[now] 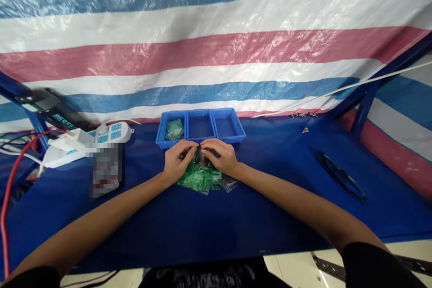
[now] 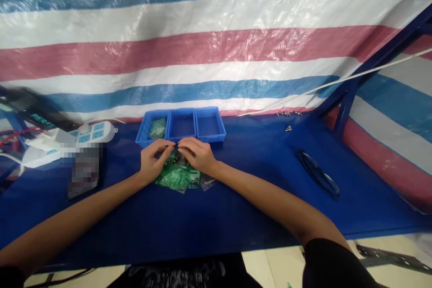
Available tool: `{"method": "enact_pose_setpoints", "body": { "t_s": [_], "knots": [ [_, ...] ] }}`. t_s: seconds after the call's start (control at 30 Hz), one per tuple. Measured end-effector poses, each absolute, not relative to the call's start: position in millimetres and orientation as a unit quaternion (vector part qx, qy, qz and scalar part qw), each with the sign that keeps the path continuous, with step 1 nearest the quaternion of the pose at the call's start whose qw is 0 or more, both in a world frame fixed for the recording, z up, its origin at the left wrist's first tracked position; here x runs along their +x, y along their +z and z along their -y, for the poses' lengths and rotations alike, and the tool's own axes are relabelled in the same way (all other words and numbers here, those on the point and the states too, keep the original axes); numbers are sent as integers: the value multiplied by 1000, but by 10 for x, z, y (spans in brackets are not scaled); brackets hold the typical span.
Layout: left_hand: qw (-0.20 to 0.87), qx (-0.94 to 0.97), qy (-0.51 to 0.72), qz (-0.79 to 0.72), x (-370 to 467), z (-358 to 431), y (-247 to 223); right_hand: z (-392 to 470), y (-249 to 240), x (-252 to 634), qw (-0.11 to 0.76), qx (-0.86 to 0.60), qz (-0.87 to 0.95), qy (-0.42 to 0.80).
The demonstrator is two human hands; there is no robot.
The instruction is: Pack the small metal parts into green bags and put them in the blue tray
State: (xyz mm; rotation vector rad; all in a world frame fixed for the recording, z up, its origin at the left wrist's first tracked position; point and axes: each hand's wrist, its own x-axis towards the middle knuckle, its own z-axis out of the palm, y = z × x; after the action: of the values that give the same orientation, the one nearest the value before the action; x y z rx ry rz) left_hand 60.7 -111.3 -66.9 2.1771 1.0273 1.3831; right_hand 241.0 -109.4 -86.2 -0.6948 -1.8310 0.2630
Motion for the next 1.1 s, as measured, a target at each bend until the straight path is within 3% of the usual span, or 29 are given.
{"method": "enact_pose_setpoints", "body": {
  "t_s": [1.1],
  "knots": [
    [196, 774, 491, -349, 588, 1096, -726, 1099, -909, 2430, 544, -312, 775, 84]
  ]
}}
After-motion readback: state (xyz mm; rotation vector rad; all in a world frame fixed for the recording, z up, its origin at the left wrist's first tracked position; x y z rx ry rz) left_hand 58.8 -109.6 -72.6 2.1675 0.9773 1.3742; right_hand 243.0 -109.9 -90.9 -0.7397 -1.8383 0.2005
